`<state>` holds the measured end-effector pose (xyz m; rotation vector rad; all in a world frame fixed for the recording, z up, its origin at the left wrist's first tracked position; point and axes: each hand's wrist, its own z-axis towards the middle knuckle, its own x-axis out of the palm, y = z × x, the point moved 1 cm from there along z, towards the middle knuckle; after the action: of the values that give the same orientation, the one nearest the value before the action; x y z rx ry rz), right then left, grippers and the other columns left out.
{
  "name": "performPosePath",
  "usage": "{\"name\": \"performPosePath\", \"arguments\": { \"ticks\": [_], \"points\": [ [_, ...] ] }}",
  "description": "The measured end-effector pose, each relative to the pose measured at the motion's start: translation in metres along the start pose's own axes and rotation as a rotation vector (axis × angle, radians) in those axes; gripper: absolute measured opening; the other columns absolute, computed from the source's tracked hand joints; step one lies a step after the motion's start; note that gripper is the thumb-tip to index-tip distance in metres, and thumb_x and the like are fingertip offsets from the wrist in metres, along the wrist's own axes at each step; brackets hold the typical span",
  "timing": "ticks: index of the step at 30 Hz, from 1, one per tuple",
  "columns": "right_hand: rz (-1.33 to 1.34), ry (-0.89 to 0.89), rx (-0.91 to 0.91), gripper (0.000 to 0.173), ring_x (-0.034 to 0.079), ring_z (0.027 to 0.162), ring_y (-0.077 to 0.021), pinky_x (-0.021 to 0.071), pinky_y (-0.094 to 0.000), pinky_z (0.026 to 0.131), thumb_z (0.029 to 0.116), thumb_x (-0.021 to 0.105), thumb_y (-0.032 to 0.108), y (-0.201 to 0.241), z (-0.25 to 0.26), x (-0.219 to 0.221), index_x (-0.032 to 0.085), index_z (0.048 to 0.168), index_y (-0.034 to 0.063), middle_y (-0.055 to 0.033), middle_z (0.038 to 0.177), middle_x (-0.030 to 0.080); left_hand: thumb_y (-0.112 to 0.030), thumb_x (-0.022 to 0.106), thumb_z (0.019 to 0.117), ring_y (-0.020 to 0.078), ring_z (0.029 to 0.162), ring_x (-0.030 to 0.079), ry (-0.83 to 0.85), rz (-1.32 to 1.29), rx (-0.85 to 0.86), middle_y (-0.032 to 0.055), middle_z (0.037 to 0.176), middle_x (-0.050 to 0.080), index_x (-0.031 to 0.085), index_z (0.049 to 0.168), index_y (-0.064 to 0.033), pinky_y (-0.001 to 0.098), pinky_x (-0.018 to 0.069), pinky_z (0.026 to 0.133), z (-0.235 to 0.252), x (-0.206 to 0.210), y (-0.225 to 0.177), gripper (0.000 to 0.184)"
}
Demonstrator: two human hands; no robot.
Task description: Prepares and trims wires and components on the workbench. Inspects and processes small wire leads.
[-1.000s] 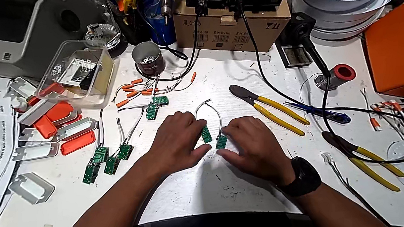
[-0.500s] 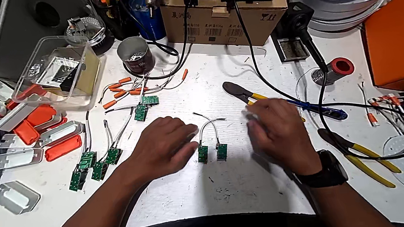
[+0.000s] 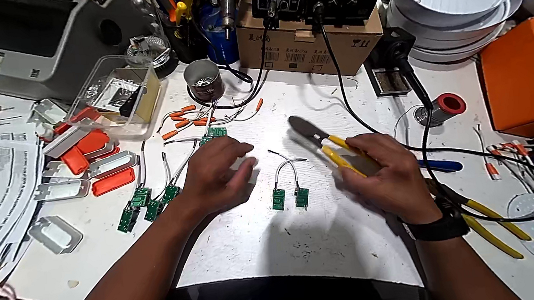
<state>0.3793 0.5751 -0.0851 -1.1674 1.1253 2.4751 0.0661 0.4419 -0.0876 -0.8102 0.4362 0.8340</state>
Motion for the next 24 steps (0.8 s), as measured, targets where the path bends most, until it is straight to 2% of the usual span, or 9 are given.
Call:
{"name": "performPosePath", "arguments": {
  "ticks": [2,4,8,12,17,19,21,24],
  "points": [
    [0.185,0.094,-0.049,0.042,0.065,0.111,-0.0155,0.0545,-0.0393,0.096,0.0806,0.080,0.031,0.010,0.001,0.010,0.075,0.115,0.0074,-0.0047,0.116,0.071,-0.015,0.064,0.0963,0.0159,0.086,0.067,-0.080,-0.021,-0.031,0.0117,0.095,0.070,0.072,0.108,0.0030,0.0336,0.0585,0.076,0.002,-0.007,-0.001,0.023],
    [0.260,0.181,-0.101,0.038,0.064,0.112,-0.0132,0.0531,-0.0394,0.096,0.0810,0.079,0.029,0.018,0.001,0.021,0.076,0.114,0.0102,-0.0012,0.117,0.072,-0.012,0.064,0.0962,0.0142,0.085,0.066,-0.144,-0.038,-0.035,0.0123,0.096,0.069,0.071,0.107,0.0051,0.0306,0.0577,0.076,0.004,-0.012,-0.002,0.021],
    [0.246,0.218,-0.139,0.035,0.064,0.112,-0.0123,0.0521,-0.0396,0.097,0.0817,0.078,0.028,0.018,0.001,0.029,0.077,0.113,0.0129,0.0017,0.116,0.073,-0.009,0.064,0.0955,0.0132,0.086,0.065,-0.202,-0.060,-0.007,0.0114,0.095,0.068,0.070,0.107,0.0059,0.0290,0.0577,0.077,0.008,-0.014,-0.002,0.020],
    [0.223,0.272,-0.142,0.032,0.063,0.113,-0.0106,0.0495,-0.0399,0.100,0.0841,0.077,0.030,0.007,-0.001,0.030,0.077,0.113,0.0158,0.0042,0.117,0.072,-0.009,0.064,0.0952,0.0130,0.085,0.066,-0.190,-0.054,-0.003,0.0111,0.095,0.069,0.071,0.105,0.0052,0.0291,0.0578,0.076,0.008,-0.014,-0.003,0.019],
    [0.142,0.345,-0.181,0.037,0.061,0.119,-0.0099,0.0444,-0.0429,0.105,0.0906,0.073,0.035,0.002,0.000,0.027,0.075,0.123,0.0173,0.0059,0.123,0.071,-0.010,0.064,0.0959,0.0135,0.087,0.066,-0.158,-0.042,-0.014,0.0112,0.096,0.069,0.071,0.106,0.0048,0.0291,0.0582,0.077,0.008,-0.013,-0.003,0.019],
    [0.121,0.332,-0.214,0.040,0.059,0.123,-0.0125,0.0439,-0.0447,0.108,0.0909,0.072,0.036,0.004,0.000,0.026,0.073,0.126,0.0166,0.0031,0.128,0.069,-0.013,0.064,0.0966,0.0131,0.085,0.065,-0.077,-0.042,-0.031,0.0093,0.094,0.069,0.072,0.105,0.0028,0.0295,0.0577,0.074,0.007,-0.014,-0.004,0.019],
    [0.108,0.293,-0.230,0.039,0.059,0.122,-0.0151,0.0453,-0.0449,0.106,0.0893,0.070,0.035,0.005,-0.001,0.021,0.074,0.123,0.0153,-0.0001,0.127,0.068,-0.020,0.064,0.0973,0.0124,0.081,0.065,0.105,-0.036,-0.038,0.0048,0.089,0.068,0.073,0.101,-0.0026,0.0325,0.0578,0.072,0.005,-0.017,-0.006,0.020],
    [0.138,0.276,-0.212,0.025,0.059,0.105,-0.0124,0.0470,-0.0389,0.093,0.0892,0.068,0.035,0.009,-0.005,0.013,0.078,0.104,0.0175,0.0028,0.104,0.066,-0.031,0.063,0.0978,0.0094,0.078,0.066,0.393,-0.036,-0.003,-0.0017,0.085,0.069,0.075,0.098,-0.0116,0.0330,0.0581,0.070,0.002,-0.016,-0.016,0.023]
  ]
}}
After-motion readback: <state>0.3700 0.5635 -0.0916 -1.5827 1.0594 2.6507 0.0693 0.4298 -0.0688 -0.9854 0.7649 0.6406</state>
